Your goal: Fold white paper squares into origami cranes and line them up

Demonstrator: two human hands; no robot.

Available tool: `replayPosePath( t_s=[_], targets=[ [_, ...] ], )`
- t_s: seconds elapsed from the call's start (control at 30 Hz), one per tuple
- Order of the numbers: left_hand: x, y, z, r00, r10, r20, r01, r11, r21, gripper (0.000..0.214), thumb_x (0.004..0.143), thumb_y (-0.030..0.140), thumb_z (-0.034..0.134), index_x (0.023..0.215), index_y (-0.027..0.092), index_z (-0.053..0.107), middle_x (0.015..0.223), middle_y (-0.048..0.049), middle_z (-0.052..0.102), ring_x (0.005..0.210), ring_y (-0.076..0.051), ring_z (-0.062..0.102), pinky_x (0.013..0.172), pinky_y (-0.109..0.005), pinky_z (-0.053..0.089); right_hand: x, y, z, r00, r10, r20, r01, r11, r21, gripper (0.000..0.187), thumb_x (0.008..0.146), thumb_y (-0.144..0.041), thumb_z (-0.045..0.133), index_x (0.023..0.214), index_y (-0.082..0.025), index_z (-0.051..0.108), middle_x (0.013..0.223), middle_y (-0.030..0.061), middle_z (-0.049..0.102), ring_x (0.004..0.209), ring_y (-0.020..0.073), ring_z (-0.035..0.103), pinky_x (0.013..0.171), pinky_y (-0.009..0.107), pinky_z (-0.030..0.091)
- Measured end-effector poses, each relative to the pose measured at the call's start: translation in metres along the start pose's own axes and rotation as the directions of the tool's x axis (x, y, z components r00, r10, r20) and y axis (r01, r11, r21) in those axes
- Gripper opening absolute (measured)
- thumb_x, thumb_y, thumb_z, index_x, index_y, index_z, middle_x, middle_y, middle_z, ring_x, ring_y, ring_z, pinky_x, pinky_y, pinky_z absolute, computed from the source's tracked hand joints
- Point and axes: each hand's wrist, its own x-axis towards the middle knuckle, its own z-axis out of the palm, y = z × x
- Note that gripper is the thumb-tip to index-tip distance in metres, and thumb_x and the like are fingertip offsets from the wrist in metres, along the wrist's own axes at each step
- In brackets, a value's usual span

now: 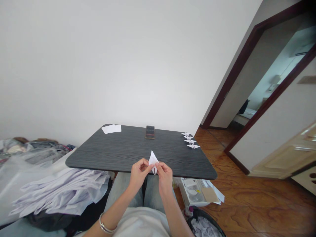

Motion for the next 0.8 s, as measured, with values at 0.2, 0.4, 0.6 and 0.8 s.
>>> replayPosePath(
  t_s=[0.2,0.4,0.6,0.8],
  targets=[
    [0.0018,0.0007,0.0018,0.998,-0.043,-0.039,0.039,0.993,-0.115,0.028,0.059,0.028,0.071,0.071,0.017,0.048,0.060,0.0044,0.053,0.053,-0.008,0.051,0.050,-0.018,0.042,-0.0007,0.0000,0.0020,0.999,0.043,-0.030,-0.042,0.998,0.043,0.020,0.062,-0.031,0.068,0.059,-0.016,0.057,0.057,-0.0015,0.057,0.054,0.0119,0.050,0.056,0.025,0.041],
    [0.0030,0.0057,0.0015,0.990,-0.135,0.049,0.139,0.985,-0.105,0.023,0.064,0.034,0.066,0.071,0.013,0.059,0.060,0.0010,0.058,0.050,-0.008,0.049,0.047,-0.018,0.038,-0.0033,-0.0039,0.0032,0.999,0.037,-0.030,-0.035,0.997,0.070,0.026,0.062,-0.026,0.070,0.081,-0.017,0.055,0.059,-0.0032,0.057,0.054,0.0120,0.054,0.056,0.024,0.044],
    [0.0019,0.0077,-0.0007,0.992,-0.123,0.023,0.124,0.989,-0.085,0.023,0.064,0.033,0.067,0.059,0.013,0.057,0.054,0.0028,0.056,0.048,-0.008,0.047,0.050,-0.018,0.038,-0.0015,-0.0020,0.0024,0.998,0.059,0.028,-0.061,0.996,0.066,0.023,0.065,-0.026,0.068,0.084,-0.014,0.061,0.066,0.0017,0.064,0.059,0.0131,0.057,0.059,0.026,0.045],
    [0.0027,0.0068,-0.0014,0.992,-0.123,0.030,0.125,0.990,-0.064,0.020,0.063,0.032,0.067,0.065,0.013,0.061,0.056,0.0018,0.057,0.051,-0.009,0.048,0.050,-0.019,0.037,-0.0008,-0.0021,0.0014,0.997,0.064,0.038,-0.065,0.998,0.010,0.015,0.065,-0.029,0.068,0.065,-0.015,0.063,0.058,0.0000,0.063,0.051,0.0112,0.052,0.053,0.023,0.041]
  ],
)
